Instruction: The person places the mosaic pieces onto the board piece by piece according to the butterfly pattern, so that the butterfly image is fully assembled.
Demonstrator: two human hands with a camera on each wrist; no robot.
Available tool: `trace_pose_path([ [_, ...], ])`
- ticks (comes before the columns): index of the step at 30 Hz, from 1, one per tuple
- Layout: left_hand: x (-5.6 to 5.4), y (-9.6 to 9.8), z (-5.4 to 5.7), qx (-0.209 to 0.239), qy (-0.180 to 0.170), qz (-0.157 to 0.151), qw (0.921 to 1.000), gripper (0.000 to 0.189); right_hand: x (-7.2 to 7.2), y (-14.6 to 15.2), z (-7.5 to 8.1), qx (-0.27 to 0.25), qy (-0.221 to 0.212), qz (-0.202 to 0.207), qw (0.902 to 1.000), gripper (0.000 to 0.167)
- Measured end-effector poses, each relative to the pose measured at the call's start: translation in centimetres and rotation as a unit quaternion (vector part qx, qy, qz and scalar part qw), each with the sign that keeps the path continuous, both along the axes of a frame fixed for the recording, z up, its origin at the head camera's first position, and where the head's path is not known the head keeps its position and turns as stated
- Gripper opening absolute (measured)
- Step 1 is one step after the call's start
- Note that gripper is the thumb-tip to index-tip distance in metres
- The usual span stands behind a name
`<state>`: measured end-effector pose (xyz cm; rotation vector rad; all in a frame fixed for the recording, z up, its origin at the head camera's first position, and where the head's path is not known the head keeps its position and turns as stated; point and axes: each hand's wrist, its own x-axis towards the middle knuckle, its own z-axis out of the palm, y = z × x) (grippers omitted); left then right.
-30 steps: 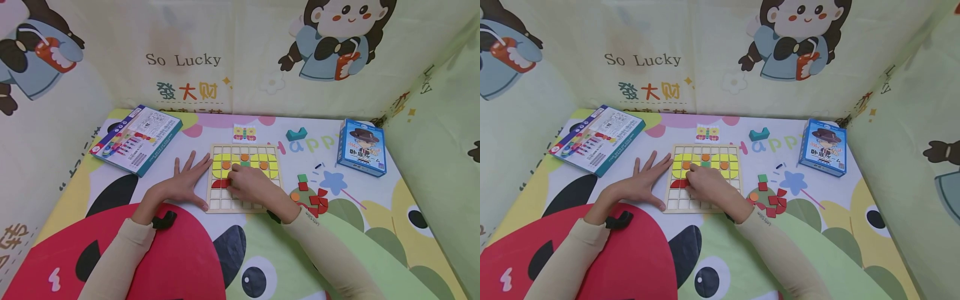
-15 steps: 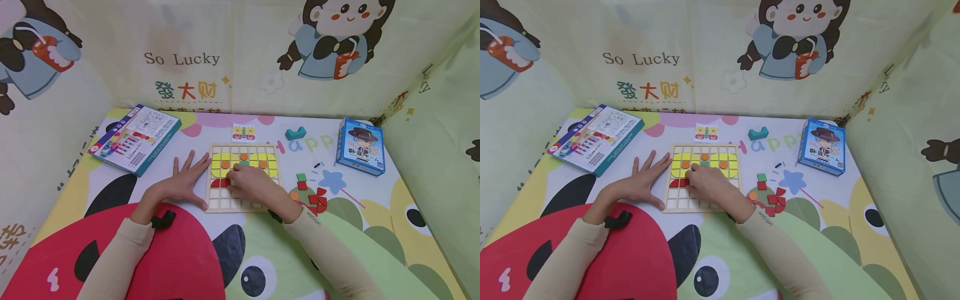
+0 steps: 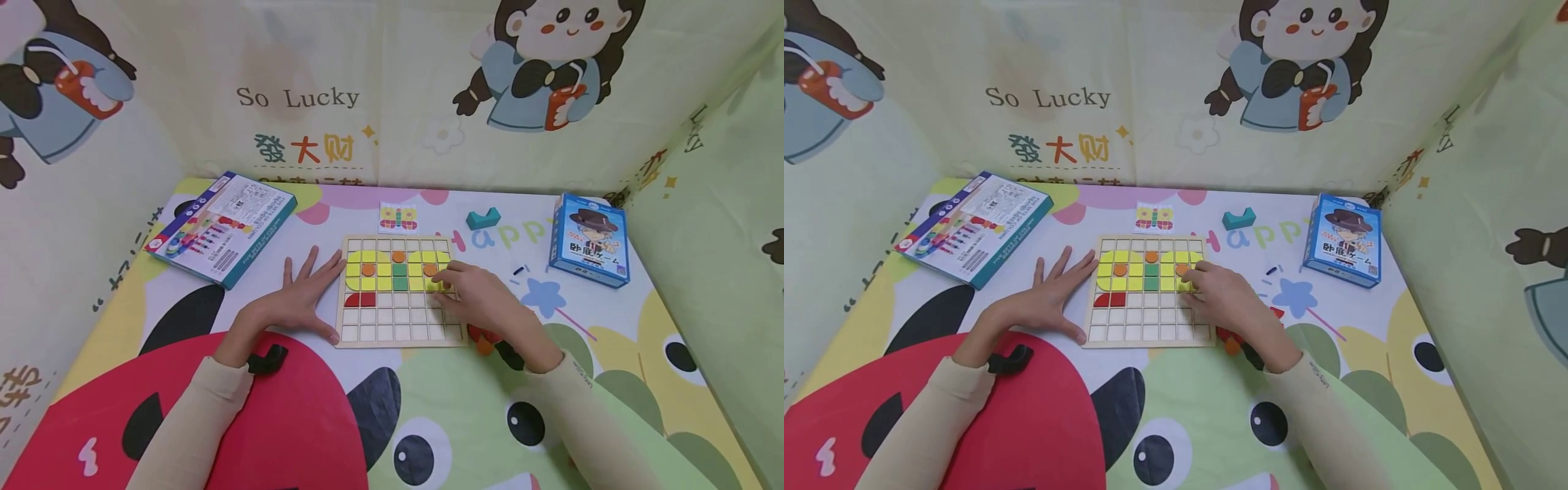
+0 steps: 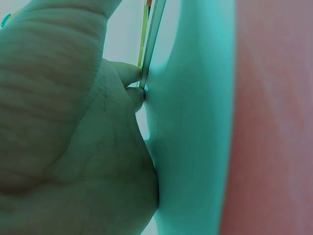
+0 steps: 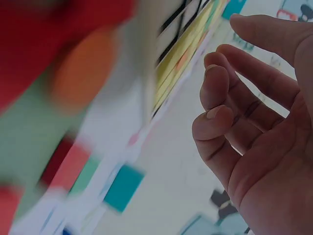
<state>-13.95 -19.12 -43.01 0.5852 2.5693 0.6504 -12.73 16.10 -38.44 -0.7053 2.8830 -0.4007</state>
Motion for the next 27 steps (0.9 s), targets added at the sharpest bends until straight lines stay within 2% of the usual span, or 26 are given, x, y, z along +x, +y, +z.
trace_pose_path([
  [5, 0.0, -0.1, -0.1, 0.002, -0.001, 0.0, 1.0, 0.144, 0.4, 4.3, -0.3, -0.002, -0.002, -0.025, 0.9997, 0.031],
  [12, 0.1, -0.1, -0.1, -0.002, 0.0, 0.0, 1.0, 0.144, 1.3, 8.8, -1.0, -0.011, 0.0, -0.024, 0.9997, 0.028],
  [19, 0.0, -0.1, -0.1, -0.004, 0.001, 0.001, 1.0, 0.144, 1.6, 10.1, -1.5, -0.008, -0.009, -0.033, 0.9994, 0.025],
  [27, 0.0, 0.0, -0.1, -0.003, 0.0, 0.002, 1.0, 0.144, 1.7, 10.4, -1.6, -0.012, -0.042, -0.046, 0.998, 0.024],
])
